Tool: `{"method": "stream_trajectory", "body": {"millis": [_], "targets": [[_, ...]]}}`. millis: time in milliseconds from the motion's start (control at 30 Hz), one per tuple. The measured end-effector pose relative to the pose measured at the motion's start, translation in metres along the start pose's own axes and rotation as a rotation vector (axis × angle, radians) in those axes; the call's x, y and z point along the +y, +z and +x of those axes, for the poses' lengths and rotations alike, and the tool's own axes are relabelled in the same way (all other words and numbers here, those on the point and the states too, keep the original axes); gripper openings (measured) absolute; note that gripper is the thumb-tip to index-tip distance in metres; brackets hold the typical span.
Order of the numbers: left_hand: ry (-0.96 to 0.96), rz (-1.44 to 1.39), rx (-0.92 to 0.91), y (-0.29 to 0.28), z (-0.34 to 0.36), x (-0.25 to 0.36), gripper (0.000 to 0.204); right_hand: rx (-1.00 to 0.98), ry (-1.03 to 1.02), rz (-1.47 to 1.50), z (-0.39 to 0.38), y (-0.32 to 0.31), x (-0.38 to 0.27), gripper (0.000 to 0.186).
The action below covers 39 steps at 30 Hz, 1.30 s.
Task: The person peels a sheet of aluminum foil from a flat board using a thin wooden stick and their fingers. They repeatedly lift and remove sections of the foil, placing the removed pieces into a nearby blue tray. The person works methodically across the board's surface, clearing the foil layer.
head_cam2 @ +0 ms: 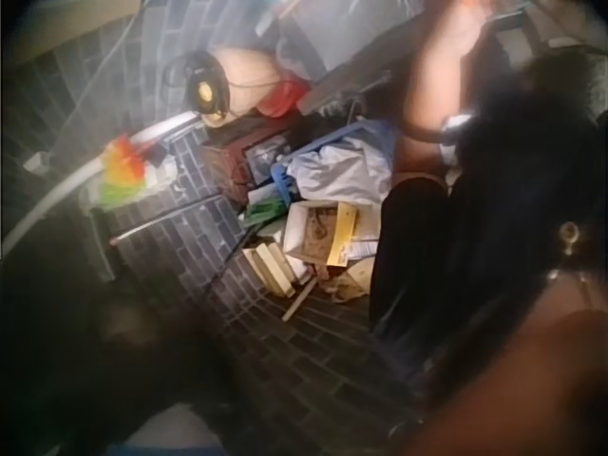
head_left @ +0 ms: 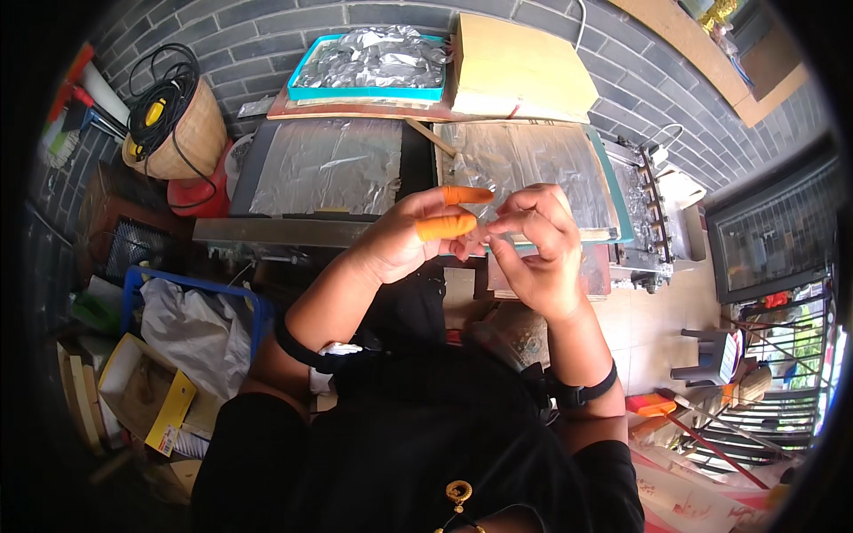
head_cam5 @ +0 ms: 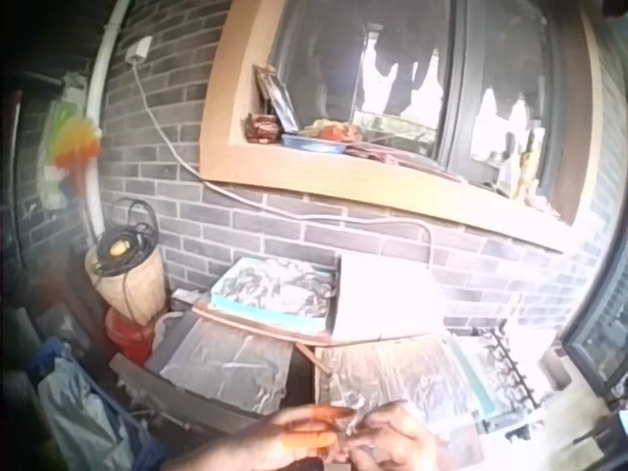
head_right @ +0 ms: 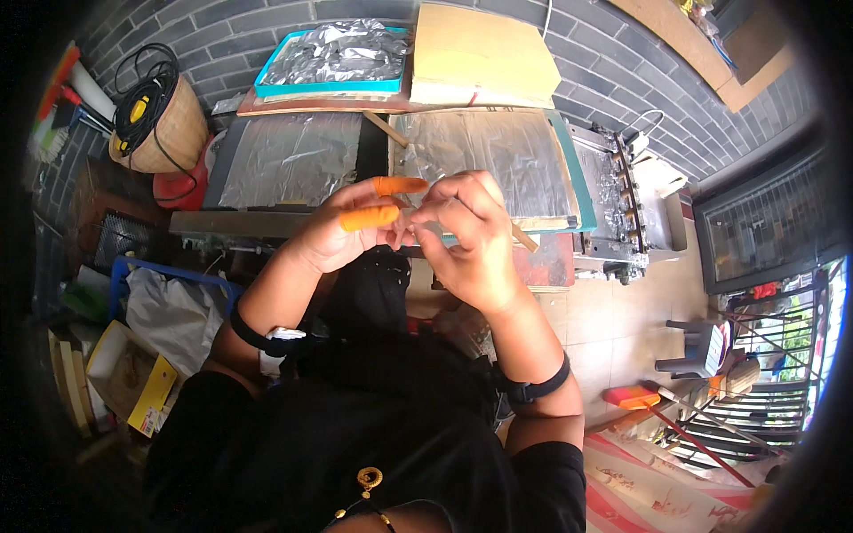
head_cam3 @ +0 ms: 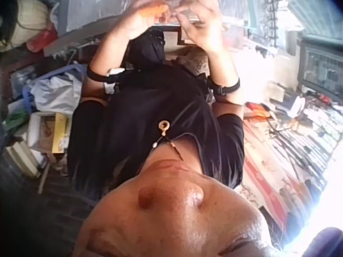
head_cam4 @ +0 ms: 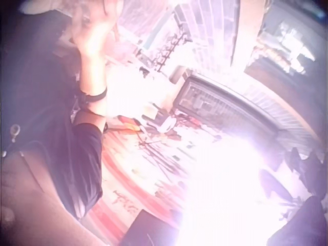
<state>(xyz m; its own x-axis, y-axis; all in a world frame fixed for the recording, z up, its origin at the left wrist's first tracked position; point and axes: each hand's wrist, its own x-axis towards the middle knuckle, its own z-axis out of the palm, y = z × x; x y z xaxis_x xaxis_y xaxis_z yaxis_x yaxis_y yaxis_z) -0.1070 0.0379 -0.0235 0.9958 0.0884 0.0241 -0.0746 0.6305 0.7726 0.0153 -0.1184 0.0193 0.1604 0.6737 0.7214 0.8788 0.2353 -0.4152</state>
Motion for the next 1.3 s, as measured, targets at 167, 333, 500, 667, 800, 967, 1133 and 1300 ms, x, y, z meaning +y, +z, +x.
{"method": "stream_trajectory", "body": {"millis": [167,333,500,667,800,967,1133,1300], "targets": [[0.025,0.502,0.256,-0.006,-0.012,0.031,0.046,-0.035,0.056,-0.111,0.001,0.0,-0.007,0.034],[-0.053,0.869,0.393,-0.064,-0.035,0.076,0.051,-0.027,0.121,-0.136,-0.007,-0.001,-0.006,0.036],[-0.161,1.086,0.512,-0.119,-0.05,0.086,0.047,-0.014,0.165,-0.126,-0.006,0.002,-0.006,0.033],[-0.2,1.213,0.547,-0.153,-0.059,0.07,0.039,-0.022,0.173,-0.121,-0.004,0.006,-0.004,0.033],[-0.245,1.327,0.619,-0.157,-0.06,0.07,0.041,-0.026,0.174,-0.121,-0.003,0.005,-0.003,0.032],[-0.198,1.431,0.678,-0.16,-0.064,0.072,0.04,-0.02,0.192,-0.121,-0.005,0.003,-0.001,0.031],[-0.141,1.1,0.624,-0.158,-0.059,0.072,0.03,0.002,0.215,-0.136,-0.005,-0.003,0.001,0.03],[-0.213,0.678,0.356,-0.138,-0.038,0.056,0.019,0.023,0.25,-0.201,-0.005,-0.006,0.003,0.026]]}}
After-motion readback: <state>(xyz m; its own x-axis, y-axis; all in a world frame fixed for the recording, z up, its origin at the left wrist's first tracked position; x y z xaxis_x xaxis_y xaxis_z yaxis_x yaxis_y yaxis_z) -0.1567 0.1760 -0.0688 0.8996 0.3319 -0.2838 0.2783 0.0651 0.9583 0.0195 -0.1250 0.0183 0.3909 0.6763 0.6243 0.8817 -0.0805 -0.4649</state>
